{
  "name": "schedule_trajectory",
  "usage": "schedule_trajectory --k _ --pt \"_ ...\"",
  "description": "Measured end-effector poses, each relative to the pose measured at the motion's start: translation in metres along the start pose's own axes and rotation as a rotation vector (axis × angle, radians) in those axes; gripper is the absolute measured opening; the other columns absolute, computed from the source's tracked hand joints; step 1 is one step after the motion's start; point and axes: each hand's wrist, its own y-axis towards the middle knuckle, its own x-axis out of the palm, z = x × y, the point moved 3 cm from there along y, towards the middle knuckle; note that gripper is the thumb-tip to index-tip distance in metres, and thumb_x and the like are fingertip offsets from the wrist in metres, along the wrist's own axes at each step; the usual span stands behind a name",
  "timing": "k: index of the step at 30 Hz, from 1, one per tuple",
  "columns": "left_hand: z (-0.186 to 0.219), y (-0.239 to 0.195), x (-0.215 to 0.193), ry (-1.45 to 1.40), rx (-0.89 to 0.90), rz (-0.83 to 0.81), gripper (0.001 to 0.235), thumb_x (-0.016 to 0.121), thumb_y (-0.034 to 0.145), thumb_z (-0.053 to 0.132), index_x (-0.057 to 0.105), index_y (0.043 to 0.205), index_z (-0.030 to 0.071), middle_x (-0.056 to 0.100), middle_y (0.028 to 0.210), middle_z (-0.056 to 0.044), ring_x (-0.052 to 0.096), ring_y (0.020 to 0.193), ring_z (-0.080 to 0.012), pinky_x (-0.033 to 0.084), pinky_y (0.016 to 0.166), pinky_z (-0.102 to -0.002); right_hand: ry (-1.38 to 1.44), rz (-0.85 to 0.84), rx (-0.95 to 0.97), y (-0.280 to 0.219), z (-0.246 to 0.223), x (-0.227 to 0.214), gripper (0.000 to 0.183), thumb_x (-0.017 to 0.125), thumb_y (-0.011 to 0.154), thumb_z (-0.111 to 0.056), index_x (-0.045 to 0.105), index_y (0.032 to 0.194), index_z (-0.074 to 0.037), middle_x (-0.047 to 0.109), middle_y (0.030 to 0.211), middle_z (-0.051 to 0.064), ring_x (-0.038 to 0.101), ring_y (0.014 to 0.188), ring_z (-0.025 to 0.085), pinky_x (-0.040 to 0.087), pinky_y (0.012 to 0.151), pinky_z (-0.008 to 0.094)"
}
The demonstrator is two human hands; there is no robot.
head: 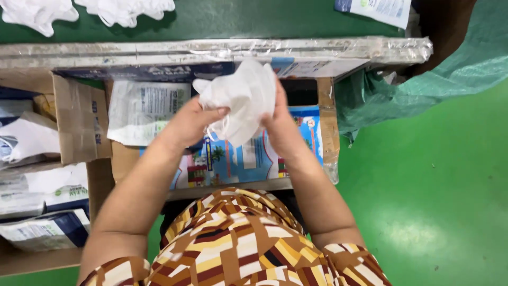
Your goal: The person is taking individual face masks from a conveyor belt and putting them into plastic pouches.
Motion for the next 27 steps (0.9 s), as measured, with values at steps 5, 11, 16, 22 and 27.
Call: schedule_trajectory --k 5,11,16,22,27 --pt "-0.031 -0.015 -0.009 0.048 -0.024 0.110 0.034 0.065 0.098 0.011 0.065 0.131 -0.001 0.073 0.120 -0.006 0.067 0.107 -0.0133 0.052 0.096 -0.032 -0.207 0.130 0.014 -0.011 0.024 0.010 0.096 0.079 0.090 -0.021 0.020 0.165 -0.004 0.040 0.157 0.020 0.043 0.143 0.028 0.037 0.120 0.041" --pt "-0.052 -0.018 -0.005 0.012 -0.051 0.157 0.047 0.062 0.100 0.012 0.049 0.144 0.001 0.064 0.130 -0.010 0.063 0.116 -0.0163 0.052 0.100 -0.031 -0.278 0.235 0.007 -0.023 0.043 0.011 0.085 0.078 0.089 -0.006 0.031 0.159 -0.002 0.053 0.145 0.017 0.057 0.130 0.025 0.050 0.110 0.036" --pt "-0.028 -0.034 -0.007 0.026 0.235 0.280 0.072 0.064 0.098 0.022 0.031 0.161 0.007 0.046 0.147 -0.017 0.052 0.130 -0.0229 0.048 0.107 -0.038 -0.490 0.211 -0.040 -0.032 0.032 0.007 0.071 0.077 0.093 -0.004 0.043 0.155 -0.002 0.060 0.144 0.016 0.062 0.127 0.021 0.053 0.108 0.033" --pt "-0.012 -0.043 0.018 1.440 0.380 0.050 0.112 0.085 0.071 0.038 0.023 0.157 0.003 0.025 0.163 -0.020 0.014 0.153 -0.0446 0.010 0.118 -0.068 -0.997 -0.012 -0.273 -0.049 0.068 -0.013 0.086 0.084 0.084 -0.007 0.036 0.155 -0.003 0.062 0.134 0.018 0.061 0.121 0.026 0.049 0.106 0.036" --pt "-0.024 -0.027 0.024 1.584 0.211 -0.001 0.111 0.087 0.067 0.031 0.028 0.158 0.011 0.030 0.163 -0.015 0.016 0.153 -0.0445 0.006 0.116 -0.072 -0.896 -0.060 -0.230 -0.040 0.082 -0.015 0.095 0.087 0.073 -0.008 0.038 0.154 -0.006 0.060 0.136 0.016 0.058 0.126 0.032 0.045 0.110 0.041"
